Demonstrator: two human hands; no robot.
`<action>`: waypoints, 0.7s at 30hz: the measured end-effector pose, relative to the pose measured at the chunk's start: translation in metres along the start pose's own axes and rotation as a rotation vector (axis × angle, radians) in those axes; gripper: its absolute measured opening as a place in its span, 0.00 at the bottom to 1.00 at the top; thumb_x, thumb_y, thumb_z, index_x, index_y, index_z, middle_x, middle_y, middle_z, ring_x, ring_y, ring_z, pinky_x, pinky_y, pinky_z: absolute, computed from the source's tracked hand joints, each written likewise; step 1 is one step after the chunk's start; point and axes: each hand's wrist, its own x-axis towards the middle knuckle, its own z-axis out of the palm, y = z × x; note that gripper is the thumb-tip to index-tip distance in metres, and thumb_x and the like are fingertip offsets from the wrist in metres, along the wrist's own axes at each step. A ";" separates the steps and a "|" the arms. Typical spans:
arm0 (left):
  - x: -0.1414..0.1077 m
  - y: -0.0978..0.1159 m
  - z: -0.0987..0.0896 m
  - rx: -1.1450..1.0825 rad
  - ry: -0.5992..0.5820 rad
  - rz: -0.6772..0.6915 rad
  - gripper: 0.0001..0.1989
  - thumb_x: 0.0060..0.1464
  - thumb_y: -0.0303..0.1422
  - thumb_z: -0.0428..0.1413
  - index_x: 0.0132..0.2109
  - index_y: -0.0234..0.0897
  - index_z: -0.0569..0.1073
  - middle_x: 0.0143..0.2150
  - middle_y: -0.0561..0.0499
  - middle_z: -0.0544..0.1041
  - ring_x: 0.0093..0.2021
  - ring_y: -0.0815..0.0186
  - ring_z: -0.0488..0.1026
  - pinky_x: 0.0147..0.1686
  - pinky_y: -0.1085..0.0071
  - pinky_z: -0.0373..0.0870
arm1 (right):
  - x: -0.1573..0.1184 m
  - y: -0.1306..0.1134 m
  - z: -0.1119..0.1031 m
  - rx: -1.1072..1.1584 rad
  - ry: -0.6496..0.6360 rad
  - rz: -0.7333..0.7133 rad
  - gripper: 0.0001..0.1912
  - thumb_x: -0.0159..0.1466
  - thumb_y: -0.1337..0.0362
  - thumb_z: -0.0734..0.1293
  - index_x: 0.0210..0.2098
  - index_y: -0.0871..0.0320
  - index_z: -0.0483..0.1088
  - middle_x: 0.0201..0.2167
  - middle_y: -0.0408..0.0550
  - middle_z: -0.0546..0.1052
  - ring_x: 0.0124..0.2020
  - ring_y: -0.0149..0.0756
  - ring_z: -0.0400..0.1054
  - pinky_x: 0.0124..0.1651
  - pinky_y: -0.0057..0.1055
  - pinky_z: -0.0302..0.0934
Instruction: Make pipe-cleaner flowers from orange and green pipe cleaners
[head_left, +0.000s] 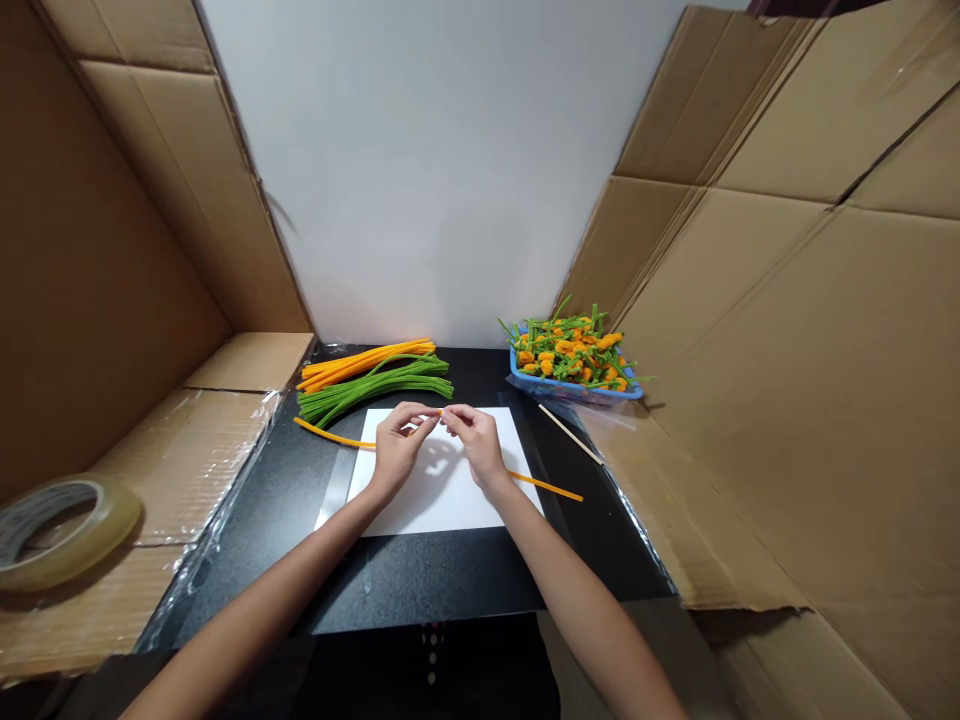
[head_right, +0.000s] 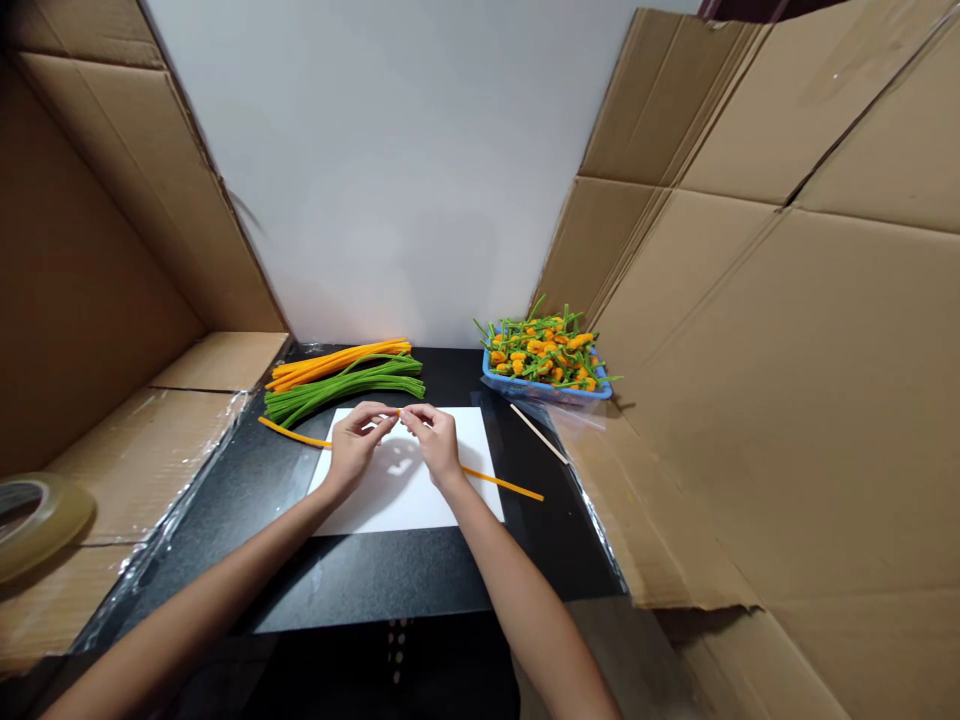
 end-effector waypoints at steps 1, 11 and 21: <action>-0.001 0.000 0.000 0.020 0.003 0.033 0.09 0.52 0.39 0.65 0.37 0.39 0.82 0.38 0.49 0.76 0.32 0.70 0.70 0.26 0.77 0.65 | 0.000 0.000 0.000 0.000 -0.003 -0.001 0.10 0.55 0.57 0.74 0.30 0.59 0.78 0.26 0.44 0.75 0.29 0.32 0.63 0.36 0.30 0.58; -0.001 -0.006 -0.009 0.397 -0.020 0.577 0.07 0.60 0.27 0.58 0.41 0.40 0.80 0.38 0.50 0.77 0.34 0.71 0.74 0.27 0.78 0.68 | 0.000 -0.001 -0.001 -0.034 -0.030 0.004 0.10 0.54 0.58 0.72 0.28 0.59 0.77 0.24 0.43 0.73 0.29 0.32 0.62 0.35 0.30 0.56; -0.003 -0.011 -0.009 0.442 -0.014 0.541 0.07 0.61 0.27 0.56 0.43 0.39 0.79 0.37 0.50 0.79 0.33 0.71 0.75 0.25 0.78 0.69 | 0.000 0.001 0.003 0.128 -0.033 0.189 0.14 0.53 0.54 0.74 0.28 0.59 0.77 0.26 0.44 0.73 0.27 0.29 0.61 0.34 0.29 0.56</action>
